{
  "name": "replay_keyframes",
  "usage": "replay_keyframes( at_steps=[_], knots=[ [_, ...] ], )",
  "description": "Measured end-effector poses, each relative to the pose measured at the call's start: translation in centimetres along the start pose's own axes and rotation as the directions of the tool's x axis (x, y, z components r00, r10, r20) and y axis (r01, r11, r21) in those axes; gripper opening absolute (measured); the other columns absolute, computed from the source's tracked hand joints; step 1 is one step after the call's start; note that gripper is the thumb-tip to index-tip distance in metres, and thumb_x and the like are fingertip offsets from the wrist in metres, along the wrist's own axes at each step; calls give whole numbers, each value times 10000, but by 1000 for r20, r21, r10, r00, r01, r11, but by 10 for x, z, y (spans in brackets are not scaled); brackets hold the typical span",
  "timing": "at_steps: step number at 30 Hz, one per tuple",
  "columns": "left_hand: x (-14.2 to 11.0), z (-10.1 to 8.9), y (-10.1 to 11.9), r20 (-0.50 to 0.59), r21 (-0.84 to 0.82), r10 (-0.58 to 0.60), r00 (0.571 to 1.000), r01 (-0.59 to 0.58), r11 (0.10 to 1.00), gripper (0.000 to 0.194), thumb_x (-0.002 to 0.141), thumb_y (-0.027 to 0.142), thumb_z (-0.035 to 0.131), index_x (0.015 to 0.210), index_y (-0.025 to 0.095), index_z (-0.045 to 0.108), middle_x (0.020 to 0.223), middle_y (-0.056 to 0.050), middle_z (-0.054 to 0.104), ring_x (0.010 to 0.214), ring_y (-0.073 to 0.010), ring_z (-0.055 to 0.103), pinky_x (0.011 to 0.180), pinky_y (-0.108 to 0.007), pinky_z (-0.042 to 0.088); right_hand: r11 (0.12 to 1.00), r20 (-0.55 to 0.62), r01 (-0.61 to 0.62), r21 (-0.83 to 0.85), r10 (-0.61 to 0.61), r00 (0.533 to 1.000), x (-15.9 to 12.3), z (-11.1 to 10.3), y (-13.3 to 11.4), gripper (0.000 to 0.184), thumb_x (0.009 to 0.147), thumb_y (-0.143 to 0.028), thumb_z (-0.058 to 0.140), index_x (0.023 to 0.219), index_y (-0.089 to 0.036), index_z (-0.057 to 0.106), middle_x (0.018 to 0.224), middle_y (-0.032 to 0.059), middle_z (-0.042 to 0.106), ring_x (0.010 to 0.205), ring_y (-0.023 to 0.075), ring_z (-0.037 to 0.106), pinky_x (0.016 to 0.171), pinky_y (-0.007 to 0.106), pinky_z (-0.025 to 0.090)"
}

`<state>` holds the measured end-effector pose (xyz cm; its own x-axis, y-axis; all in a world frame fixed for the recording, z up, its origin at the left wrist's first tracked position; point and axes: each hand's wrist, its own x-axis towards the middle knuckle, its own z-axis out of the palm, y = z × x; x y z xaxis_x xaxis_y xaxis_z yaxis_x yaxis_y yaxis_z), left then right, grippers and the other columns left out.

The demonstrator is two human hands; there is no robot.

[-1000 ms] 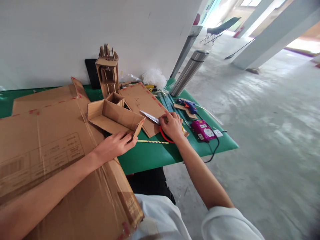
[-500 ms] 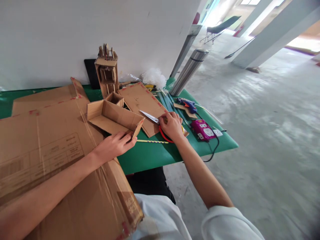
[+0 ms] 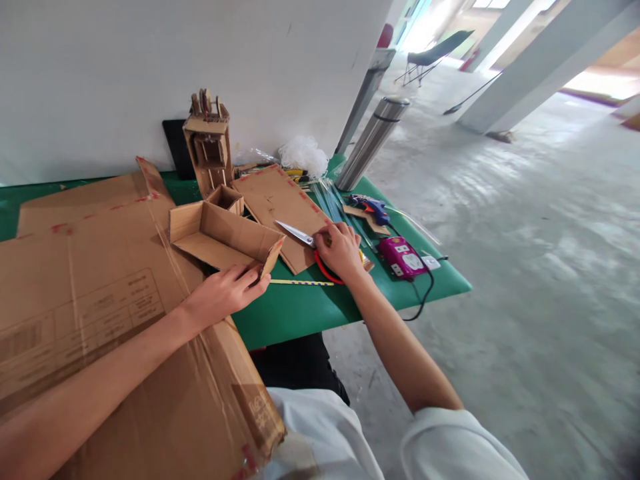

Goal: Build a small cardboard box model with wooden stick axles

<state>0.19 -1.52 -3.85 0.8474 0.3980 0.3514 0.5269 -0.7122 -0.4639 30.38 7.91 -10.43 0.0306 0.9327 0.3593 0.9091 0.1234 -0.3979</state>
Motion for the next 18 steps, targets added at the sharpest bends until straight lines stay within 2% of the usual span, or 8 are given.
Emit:
replay_keyframes(
  at_steps=[12,18],
  knots=[
    [0,-1,1,23,2,0,1000,0,1000,326,956,55,527,1265,151,565,1091,-83,697,939,-188,677,730,-284,550,1000,-2,4,-11,-4,1000,0,1,1,252,935,-393,485,1009,-234,666,1139,131,629,1095,324,510,935,502,389],
    [0,0,1,24,-16,1,1000,0,1000,331,953,59,543,1271,150,552,1051,-74,696,946,-188,679,737,-281,551,1000,-8,7,-1,-7,1000,0,1,1,247,931,-387,490,1003,-232,668,1125,132,632,1091,326,519,930,502,393]
  ],
)
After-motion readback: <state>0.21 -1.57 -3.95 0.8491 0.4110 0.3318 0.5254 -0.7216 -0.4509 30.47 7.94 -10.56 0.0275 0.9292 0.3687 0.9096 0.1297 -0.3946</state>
